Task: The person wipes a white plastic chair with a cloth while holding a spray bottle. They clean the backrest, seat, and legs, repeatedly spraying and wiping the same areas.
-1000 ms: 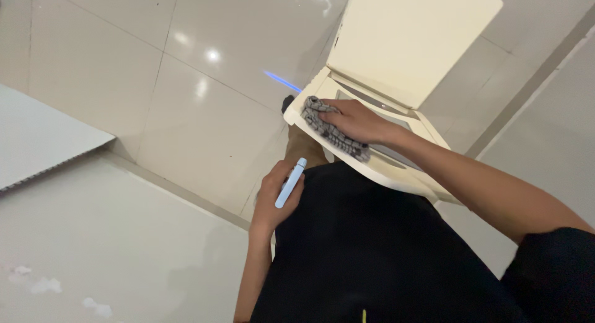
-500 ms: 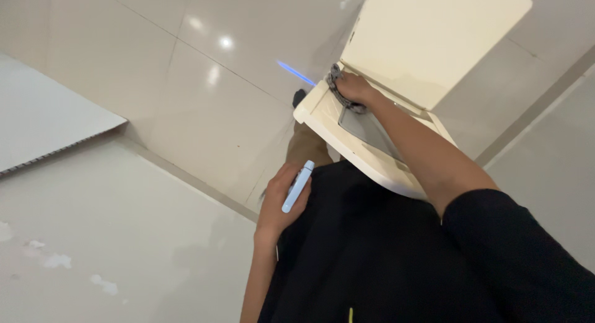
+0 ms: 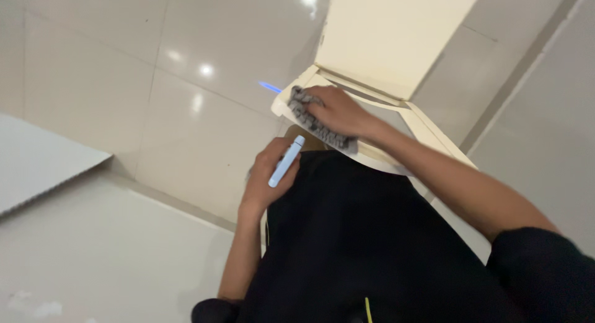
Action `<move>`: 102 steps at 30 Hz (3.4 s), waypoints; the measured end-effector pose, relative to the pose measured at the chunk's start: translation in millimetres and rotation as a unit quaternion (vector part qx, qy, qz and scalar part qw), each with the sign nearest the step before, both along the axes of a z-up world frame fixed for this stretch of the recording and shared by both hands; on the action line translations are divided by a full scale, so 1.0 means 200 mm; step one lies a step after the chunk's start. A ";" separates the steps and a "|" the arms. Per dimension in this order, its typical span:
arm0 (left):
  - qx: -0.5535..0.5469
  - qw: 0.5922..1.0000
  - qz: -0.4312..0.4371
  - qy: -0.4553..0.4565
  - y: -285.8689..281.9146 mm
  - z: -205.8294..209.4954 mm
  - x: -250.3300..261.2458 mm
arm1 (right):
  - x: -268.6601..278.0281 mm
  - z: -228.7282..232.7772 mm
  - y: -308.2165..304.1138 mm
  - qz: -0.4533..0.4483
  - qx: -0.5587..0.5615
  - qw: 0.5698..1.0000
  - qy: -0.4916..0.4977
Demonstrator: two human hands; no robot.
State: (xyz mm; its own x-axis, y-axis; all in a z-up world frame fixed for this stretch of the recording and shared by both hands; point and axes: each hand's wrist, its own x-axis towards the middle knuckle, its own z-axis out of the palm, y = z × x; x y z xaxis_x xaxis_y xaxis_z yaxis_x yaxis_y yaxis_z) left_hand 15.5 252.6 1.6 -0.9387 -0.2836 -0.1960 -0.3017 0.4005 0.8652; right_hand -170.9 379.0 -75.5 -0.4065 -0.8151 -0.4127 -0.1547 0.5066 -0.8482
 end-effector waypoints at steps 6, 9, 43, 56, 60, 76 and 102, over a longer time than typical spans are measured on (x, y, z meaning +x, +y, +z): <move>0.013 0.994 -0.103 0.014 -0.06 0.02 -0.07 | 0.30 0.23 0.34 -0.006 -0.052 0.978 0.200; 0.017 0.990 -0.141 -0.007 -0.07 0.04 -0.09 | 0.40 0.29 0.60 -0.014 0.015 0.956 0.292; 0.027 0.989 -0.136 0.044 -0.22 0.06 0.62 | 0.66 0.06 0.63 -0.199 0.033 0.783 0.589; 0.044 0.985 -0.141 0.090 -0.20 -0.02 0.60 | 0.46 0.12 0.71 -0.208 0.200 0.905 0.312; 0.056 0.983 -0.166 0.056 -0.15 -0.01 0.56 | 0.54 0.12 0.40 -0.151 0.129 0.876 0.440; 0.059 0.968 -0.245 -0.017 0.07 0.04 0.36 | 0.71 -0.21 1.07 -0.343 0.033 0.703 0.622; 0.061 0.985 -0.121 -0.109 0.87 0.07 -0.16 | 0.16 -1.15 1.53 -0.537 0.049 0.776 -0.327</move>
State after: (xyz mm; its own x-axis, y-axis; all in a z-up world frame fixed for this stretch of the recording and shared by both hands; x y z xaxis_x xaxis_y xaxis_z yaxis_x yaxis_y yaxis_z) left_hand -16.3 425.9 14.7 -0.9075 -0.0186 -0.4196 -0.3944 0.3815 0.8360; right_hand -139.7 684.4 -305.6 -0.5067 -0.1036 -0.8559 0.8491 0.1121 -0.5162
